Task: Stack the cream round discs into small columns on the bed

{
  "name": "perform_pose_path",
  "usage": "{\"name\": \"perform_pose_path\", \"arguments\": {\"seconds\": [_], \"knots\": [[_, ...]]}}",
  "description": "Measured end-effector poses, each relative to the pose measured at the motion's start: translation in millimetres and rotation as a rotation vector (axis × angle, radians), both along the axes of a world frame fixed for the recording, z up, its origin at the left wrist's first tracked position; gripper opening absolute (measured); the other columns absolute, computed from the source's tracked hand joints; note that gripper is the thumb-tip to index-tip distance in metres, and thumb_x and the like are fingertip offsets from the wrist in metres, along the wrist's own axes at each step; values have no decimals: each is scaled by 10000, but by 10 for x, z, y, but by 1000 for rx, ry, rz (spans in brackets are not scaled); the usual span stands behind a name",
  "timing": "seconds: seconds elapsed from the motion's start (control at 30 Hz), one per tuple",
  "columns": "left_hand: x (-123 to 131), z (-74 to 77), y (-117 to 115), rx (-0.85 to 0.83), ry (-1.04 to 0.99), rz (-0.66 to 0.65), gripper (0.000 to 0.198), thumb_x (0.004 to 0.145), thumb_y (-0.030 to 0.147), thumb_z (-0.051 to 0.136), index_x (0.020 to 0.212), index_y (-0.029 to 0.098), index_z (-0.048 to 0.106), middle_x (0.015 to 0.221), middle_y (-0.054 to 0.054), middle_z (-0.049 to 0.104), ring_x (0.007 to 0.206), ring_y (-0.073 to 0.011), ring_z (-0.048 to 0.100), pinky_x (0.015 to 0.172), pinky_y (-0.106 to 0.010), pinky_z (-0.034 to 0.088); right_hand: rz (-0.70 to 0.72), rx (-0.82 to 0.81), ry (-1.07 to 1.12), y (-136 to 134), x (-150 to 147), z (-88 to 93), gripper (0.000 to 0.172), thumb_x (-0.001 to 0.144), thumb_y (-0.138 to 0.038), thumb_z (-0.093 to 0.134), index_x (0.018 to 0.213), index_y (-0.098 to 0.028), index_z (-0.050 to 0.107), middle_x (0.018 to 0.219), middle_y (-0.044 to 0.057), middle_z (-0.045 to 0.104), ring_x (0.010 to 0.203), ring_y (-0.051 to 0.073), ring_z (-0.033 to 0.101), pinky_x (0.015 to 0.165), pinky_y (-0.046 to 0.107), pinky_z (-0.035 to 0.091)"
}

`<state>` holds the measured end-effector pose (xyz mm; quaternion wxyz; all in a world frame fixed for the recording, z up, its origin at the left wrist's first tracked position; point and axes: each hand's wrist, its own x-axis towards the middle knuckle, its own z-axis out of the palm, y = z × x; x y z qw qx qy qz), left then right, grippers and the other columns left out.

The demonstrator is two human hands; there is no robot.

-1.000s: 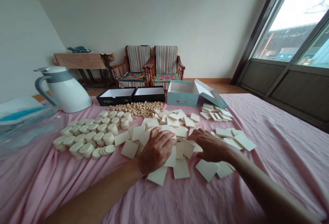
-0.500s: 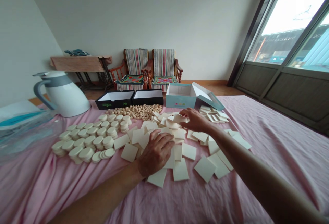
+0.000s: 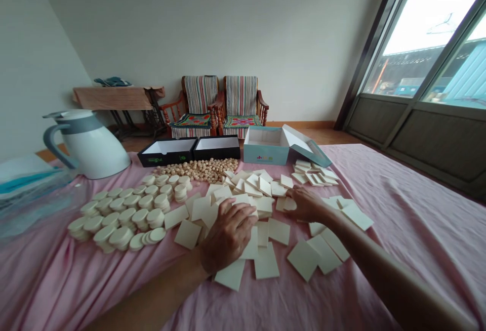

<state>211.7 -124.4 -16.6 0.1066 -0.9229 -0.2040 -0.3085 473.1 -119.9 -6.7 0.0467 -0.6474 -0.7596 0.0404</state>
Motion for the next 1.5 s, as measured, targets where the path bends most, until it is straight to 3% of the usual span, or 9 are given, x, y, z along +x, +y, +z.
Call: {"name": "perform_pose_path", "arguments": {"seconds": [0.17, 0.3, 0.47, 0.63, 0.83, 0.97, 1.23, 1.4, 1.5], "knots": [[4, 0, -1, 13, -9, 12, 266, 861, 120, 441, 1067, 187, 595, 1102, -77, 628, 1062, -197, 543, 1023, -462, 298, 5, 75, 111, -21, 48, -47, 370, 690, -431, 631, 927, -148, 630, 888, 107, 623, 852, 226, 557, 732, 291, 393], [4, 0, -8, -26, -13, -2, 275, 871, 130, 431, 1087, 195, 589, 1102, -80, 629, 1068, -201, 538, 1028, -471, 284, 36, 81, 105, -9, 96, 158, 322, 671, -355, 643, 908, -139, 613, 907, 102, 610, 841, 210, 555, 729, 283, 396], [-2, -13, -7, -44, -14, -3, 238, 850, 121, 457, 1033, 181, 598, 1128, -76, 623, 1075, -204, 534, 1028, -472, 281, 43, 151, 96, 222, -268, 520, 374, 684, -387, 653, 961, -139, 615, 915, 95, 613, 814, 197, 561, 707, 270, 395], [-7, -27, -9, -57, -7, -2, 240, 842, 126, 457, 1032, 179, 594, 1127, -86, 624, 1076, -211, 531, 1022, -470, 294, 134, 154, 119, 539, -727, 610, 384, 679, -399, 681, 948, -129, 636, 889, 103, 626, 856, 207, 566, 730, 270, 408], [-7, -26, -2, -67, -6, -8, 225, 854, 136, 452, 1023, 183, 593, 1139, -71, 621, 1087, -205, 522, 1029, -464, 275, 133, 351, 352, 463, -625, 664, 358, 760, -370, 609, 1026, -130, 622, 953, 92, 636, 798, 157, 592, 743, 263, 433], [-3, -29, -11, -49, -20, -4, 219, 862, 138, 448, 1017, 176, 598, 1138, -76, 623, 1069, -199, 534, 1027, -460, 272, 55, 377, 477, 171, -439, 505, 184, 793, -274, 527, 857, -171, 667, 762, 30, 663, 651, 127, 589, 633, 234, 428], [-56, 201, -73, 1, -55, 19, 200, 877, 194, 465, 1033, 189, 591, 1130, -67, 622, 1086, -183, 532, 1029, -437, 283, -84, 411, 524, -41, -297, -171, 245, 804, -286, 438, 735, -187, 652, 710, 35, 656, 617, 157, 565, 590, 263, 405], [-519, 445, 17, -64, -62, 169, 203, 874, 166, 455, 1028, 163, 587, 978, -70, 637, 963, -186, 570, 879, -352, 439, -88, 454, 447, 29, -302, -300, 229, 799, -282, 445, 780, -199, 658, 749, 33, 658, 624, 157, 563, 592, 262, 388], [-1000, 440, 64, -148, -63, 346, 184, 865, 153, 457, 984, 178, 595, 959, -58, 626, 918, -176, 581, 818, -318, 471, -69, 452, 424, 32, -328, -288, 220, 806, -276, 445, 779, -207, 652, 746, 23, 653, 628, 155, 563, 585, 256, 377]]}}
